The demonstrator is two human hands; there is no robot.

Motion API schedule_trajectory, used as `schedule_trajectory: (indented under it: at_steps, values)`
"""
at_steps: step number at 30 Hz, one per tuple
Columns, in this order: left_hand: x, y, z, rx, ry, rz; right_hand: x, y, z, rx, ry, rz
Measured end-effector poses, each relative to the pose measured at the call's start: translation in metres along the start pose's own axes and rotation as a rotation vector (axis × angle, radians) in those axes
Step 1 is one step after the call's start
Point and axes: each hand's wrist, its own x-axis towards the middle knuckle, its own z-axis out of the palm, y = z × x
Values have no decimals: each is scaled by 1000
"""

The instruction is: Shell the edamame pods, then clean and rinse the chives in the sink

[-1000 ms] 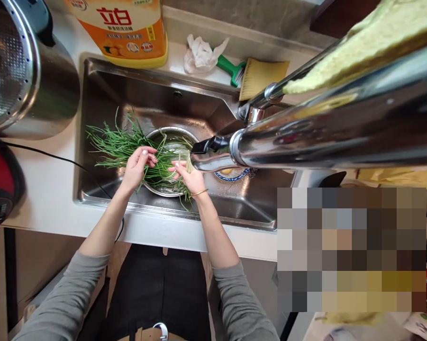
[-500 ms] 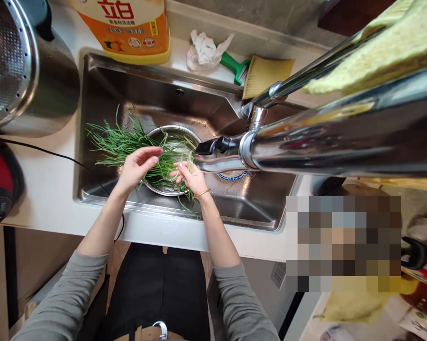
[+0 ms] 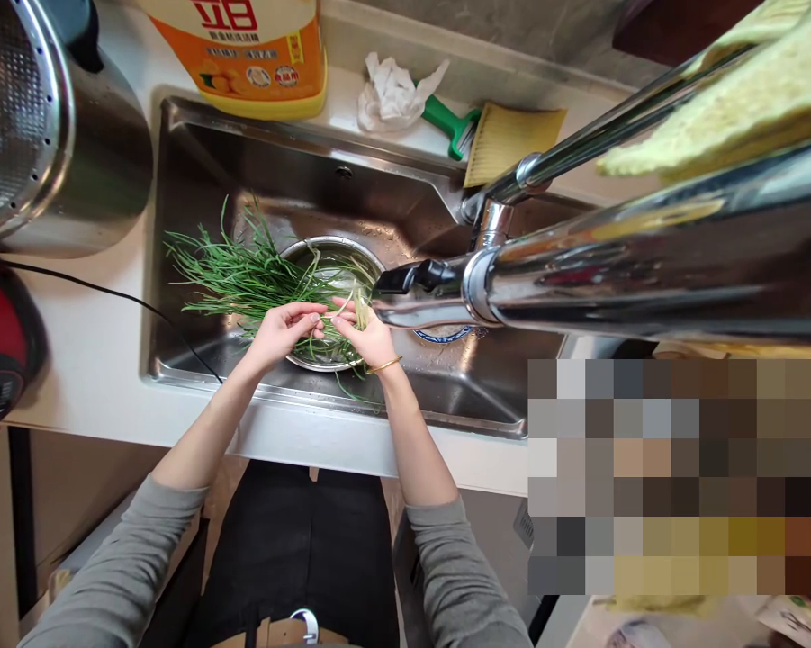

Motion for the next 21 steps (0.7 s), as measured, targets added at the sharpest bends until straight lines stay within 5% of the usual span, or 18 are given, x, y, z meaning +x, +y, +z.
schedule_trajectory:
  at_steps: [5,14,18,21]
  values:
    - [0,3,-6,-34,8,-8,1,2,-3,-124,-87,38]
    - [12,5,-23,255,137,147,3,1,-16,-219,-78,72]
    - [13,12,-35,323,247,168,2,2,-22,-190,-20,125]
    - [11,13,-37,374,197,117,3,3,-22,-102,47,153]
